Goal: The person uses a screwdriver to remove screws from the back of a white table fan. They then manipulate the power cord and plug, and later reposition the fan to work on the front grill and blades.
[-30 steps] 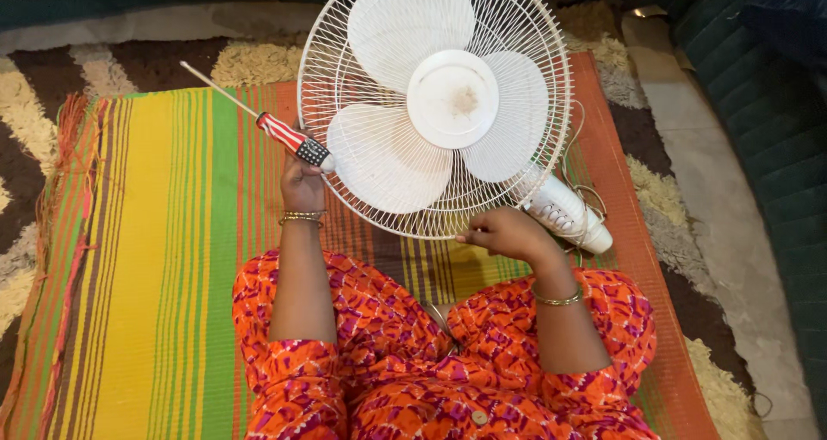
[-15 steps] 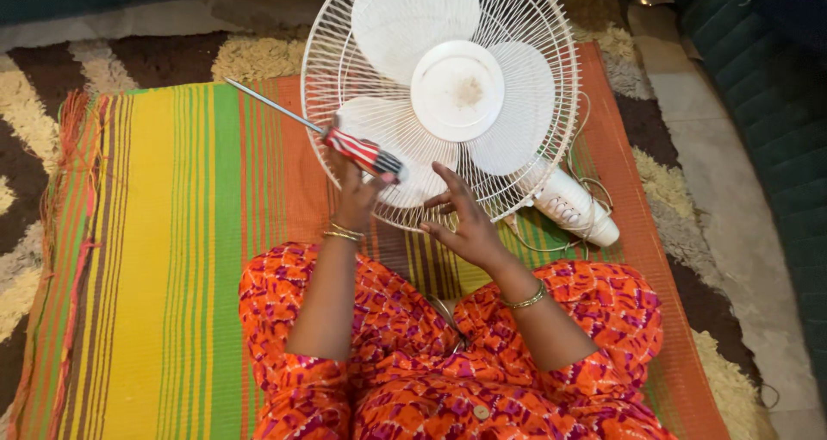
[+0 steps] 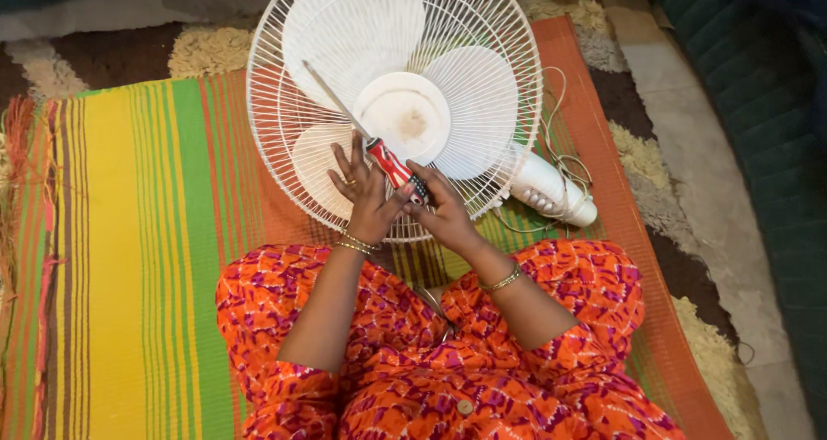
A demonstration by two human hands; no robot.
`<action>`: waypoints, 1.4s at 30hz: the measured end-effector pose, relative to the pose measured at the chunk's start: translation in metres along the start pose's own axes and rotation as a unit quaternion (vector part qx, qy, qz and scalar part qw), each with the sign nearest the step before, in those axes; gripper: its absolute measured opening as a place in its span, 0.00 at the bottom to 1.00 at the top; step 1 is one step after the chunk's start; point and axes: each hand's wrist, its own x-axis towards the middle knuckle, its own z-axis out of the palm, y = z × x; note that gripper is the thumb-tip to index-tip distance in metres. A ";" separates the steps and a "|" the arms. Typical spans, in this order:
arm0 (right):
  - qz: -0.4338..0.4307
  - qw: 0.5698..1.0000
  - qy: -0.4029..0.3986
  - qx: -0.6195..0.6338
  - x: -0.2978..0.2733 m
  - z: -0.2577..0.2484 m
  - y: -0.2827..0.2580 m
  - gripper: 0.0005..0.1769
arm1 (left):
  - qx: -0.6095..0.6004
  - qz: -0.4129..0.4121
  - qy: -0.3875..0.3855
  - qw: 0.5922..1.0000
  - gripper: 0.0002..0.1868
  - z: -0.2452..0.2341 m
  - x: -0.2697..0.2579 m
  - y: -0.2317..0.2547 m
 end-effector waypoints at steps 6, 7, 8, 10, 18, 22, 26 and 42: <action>0.138 0.926 0.028 0.351 0.008 -0.039 -0.002 0.34 | 0.057 -0.025 -0.036 0.997 0.43 0.005 -0.002 -0.003; 0.127 0.921 0.042 0.366 0.009 -0.049 -0.005 0.34 | 0.072 -0.034 -0.047 0.996 0.41 0.005 -0.001 -0.003; 0.116 0.915 0.056 0.381 0.010 -0.060 -0.007 0.34 | 0.079 -0.029 -0.044 0.995 0.40 0.006 -0.001 -0.002; 0.029 0.905 0.082 0.416 0.007 -0.083 -0.013 0.32 | 0.094 -0.022 -0.035 0.995 0.39 0.006 0.000 -0.002; -0.035 0.815 0.297 0.496 -0.027 -0.238 -0.007 0.22 | 0.118 -0.056 -0.046 0.990 0.37 0.003 0.000 -0.004; 0.135 0.727 0.525 0.422 -0.042 -0.285 0.056 0.31 | 0.120 -0.047 -0.041 0.991 0.36 0.004 0.002 -0.003; 0.158 0.725 0.548 0.386 -0.041 -0.302 0.136 0.35 | 0.119 -0.046 -0.038 0.991 0.37 0.003 0.000 -0.003; 0.271 0.717 0.560 0.314 -0.022 -0.257 0.174 0.29 | 0.099 -0.042 -0.003 0.994 0.36 0.027 -0.019 -0.017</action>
